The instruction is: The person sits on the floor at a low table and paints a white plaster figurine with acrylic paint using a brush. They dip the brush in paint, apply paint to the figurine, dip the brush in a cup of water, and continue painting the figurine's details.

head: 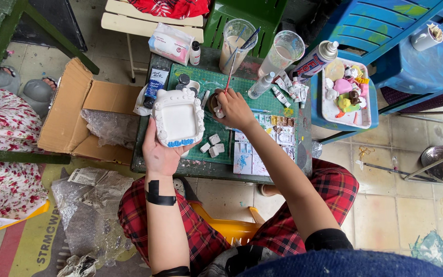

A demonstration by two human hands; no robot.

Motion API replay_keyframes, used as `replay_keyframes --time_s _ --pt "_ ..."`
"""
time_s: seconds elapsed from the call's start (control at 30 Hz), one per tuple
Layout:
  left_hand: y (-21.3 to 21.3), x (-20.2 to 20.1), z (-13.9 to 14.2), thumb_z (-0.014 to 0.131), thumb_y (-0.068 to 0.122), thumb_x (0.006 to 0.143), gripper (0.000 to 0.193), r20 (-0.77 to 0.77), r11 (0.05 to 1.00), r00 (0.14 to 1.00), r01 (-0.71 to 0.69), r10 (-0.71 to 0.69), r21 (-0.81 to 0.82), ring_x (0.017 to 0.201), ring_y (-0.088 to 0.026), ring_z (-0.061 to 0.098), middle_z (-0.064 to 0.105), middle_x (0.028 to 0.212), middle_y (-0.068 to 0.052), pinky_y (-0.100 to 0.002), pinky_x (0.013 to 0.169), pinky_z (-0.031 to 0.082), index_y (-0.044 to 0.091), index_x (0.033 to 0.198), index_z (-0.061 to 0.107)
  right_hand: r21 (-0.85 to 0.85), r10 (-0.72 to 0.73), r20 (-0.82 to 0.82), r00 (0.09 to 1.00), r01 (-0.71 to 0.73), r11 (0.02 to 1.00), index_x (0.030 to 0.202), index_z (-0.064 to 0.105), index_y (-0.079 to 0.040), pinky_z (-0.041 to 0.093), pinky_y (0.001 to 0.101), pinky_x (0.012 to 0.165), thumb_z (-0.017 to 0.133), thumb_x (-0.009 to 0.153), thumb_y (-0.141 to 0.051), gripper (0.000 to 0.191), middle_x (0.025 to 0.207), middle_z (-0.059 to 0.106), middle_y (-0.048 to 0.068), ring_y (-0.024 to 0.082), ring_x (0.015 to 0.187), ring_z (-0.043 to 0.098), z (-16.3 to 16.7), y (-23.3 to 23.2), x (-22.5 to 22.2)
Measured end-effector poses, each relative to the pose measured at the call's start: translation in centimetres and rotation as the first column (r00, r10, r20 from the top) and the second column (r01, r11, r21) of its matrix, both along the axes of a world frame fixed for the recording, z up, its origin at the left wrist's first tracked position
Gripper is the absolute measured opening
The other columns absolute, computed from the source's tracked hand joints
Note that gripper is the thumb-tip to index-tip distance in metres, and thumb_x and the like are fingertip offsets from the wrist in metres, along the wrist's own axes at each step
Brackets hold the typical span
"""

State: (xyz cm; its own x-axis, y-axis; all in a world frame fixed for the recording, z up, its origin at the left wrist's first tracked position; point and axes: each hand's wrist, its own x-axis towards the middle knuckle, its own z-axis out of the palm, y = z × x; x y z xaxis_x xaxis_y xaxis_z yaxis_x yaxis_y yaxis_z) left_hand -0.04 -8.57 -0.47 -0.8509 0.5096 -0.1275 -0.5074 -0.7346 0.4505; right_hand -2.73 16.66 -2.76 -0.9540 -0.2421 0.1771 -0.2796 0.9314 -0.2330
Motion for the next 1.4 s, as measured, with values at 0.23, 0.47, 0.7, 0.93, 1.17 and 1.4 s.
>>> replay_keyframes --time_s 0.23,0.47,0.7,0.93,1.17,1.4 --pt "0.3 0.2 0.2 0.040 0.057 0.105 0.069 0.003 0.998 1.000 0.003 -0.003 -0.058 0.132 -0.035 0.059 0.054 0.151 -0.017 -0.058 0.102 0.054 0.010 0.156 0.042 0.002 0.042 -0.191 0.981 -0.043 0.999 0.123 0.048 -0.001 0.047 0.0468 0.104 0.087 0.074 -0.030 0.069 0.136 0.056 0.015 0.037 0.122 0.053 -0.5 -1.0 1.2" --pt "1.7 0.6 0.2 0.040 0.057 0.104 0.068 0.048 0.999 0.998 0.044 -0.043 -0.021 0.132 -0.035 0.059 0.055 0.150 -0.016 -0.060 0.103 0.053 0.011 0.155 0.043 0.076 0.061 -0.329 0.943 -0.038 0.996 0.123 0.049 -0.004 0.052 0.0441 0.096 0.085 0.077 -0.021 0.060 0.142 0.056 0.011 0.034 0.130 0.054 -1.9 -0.9 2.6" --pt "1.9 0.1 -0.9 0.042 0.056 0.103 0.066 0.070 0.998 0.997 0.026 -0.030 0.064 0.131 -0.035 0.059 0.055 0.149 -0.013 -0.062 0.100 0.053 0.014 0.154 0.044 -0.195 -0.073 -0.342 0.937 0.006 0.981 0.127 0.047 0.001 0.055 0.0460 0.095 0.091 0.078 -0.030 0.073 0.139 0.058 0.013 0.038 0.124 0.057 -1.9 0.8 4.4" --pt "4.4 0.1 -2.0 0.043 0.056 0.101 0.066 0.080 0.995 0.995 0.060 -0.054 -0.075 0.135 -0.034 0.057 0.054 0.151 -0.011 -0.061 0.103 0.051 0.016 0.154 0.043 -0.302 -0.209 -0.405 0.890 0.085 0.949 0.111 0.041 -0.007 0.054 0.0439 0.097 0.096 0.074 -0.030 0.070 0.136 0.061 0.016 0.036 0.124 0.060 0.9 7.4 13.8" --pt "12.0 0.7 -3.3 0.041 0.058 0.098 0.068 0.306 0.972 0.930 0.229 -0.202 -0.052 0.133 -0.038 0.055 0.054 0.149 -0.015 -0.061 0.105 0.049 0.014 0.150 0.048 -0.942 -0.458 -0.025 0.889 0.133 0.309 0.110 0.034 -0.011 0.044 0.0342 0.109 0.078 0.093 -0.021 0.049 0.139 0.060 0.017 0.021 0.125 0.057 1.8 14.8 23.5" --pt "19.9 -1.3 -4.2 0.042 0.062 0.096 0.070 0.362 0.953 0.894 0.299 -0.262 -0.047 0.132 -0.040 0.056 0.055 0.150 -0.016 -0.061 0.103 0.049 0.017 0.149 0.051 -0.974 -0.458 0.045 0.888 0.140 0.176 0.112 0.041 -0.011 0.043 0.0308 0.110 0.072 0.097 -0.034 0.041 0.135 0.063 0.014 0.016 0.122 0.057 1.9 20.4 27.9"
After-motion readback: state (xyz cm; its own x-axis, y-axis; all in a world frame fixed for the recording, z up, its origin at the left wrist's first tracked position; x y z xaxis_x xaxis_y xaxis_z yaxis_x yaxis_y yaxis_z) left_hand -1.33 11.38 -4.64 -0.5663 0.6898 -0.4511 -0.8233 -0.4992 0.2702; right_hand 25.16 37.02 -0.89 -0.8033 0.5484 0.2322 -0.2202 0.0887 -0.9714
